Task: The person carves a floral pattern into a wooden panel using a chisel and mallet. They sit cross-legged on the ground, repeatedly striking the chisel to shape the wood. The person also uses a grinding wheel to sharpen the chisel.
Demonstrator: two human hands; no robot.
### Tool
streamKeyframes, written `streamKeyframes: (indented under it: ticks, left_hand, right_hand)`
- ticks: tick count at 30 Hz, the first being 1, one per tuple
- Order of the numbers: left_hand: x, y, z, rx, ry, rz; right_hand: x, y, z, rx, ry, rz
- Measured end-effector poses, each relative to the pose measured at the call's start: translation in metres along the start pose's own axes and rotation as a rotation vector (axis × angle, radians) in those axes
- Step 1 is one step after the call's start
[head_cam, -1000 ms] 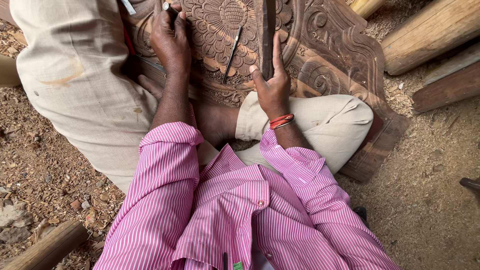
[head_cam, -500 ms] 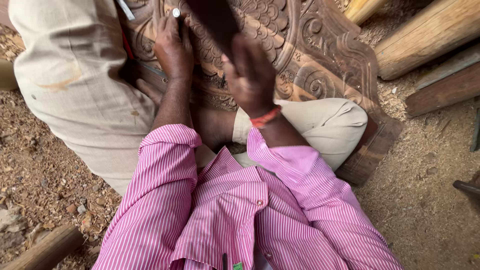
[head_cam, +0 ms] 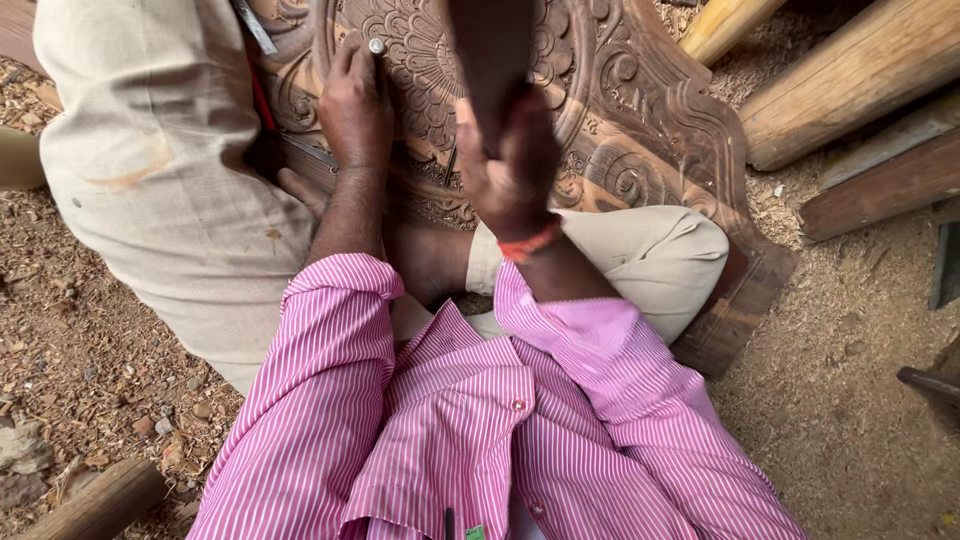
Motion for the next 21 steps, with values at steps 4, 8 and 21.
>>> streamKeyframes:
  ticks: [4, 8, 21]
  left_hand:
    - [-0.016, -0.009, -0.007, -0.009, 0.093, 0.004]
    - [-0.018, -0.011, 0.003, 0.036, 0.218, 0.011]
    - [0.034, -0.016, 0.013, -0.114, -0.690, 0.659]
  right_hand:
    - [-0.056, 0.047, 0.058, 0.559, 0.257, 0.287]
    - [-0.066, 0.002, 0.086, 0.345, 0.330, 0.138]
    - [-0.122, -0.032, 0.098, -0.100, 1.211, -0.328]
Point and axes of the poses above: each hand's wrist, its own z-axis away from the middle knuckle, its own y-axis out of the palm, x = y × z, the point moved 7 cm from there along -z, towards the middle knuckle, and after that the axes turned 15 degrees about -x, right-handed, at the moved point
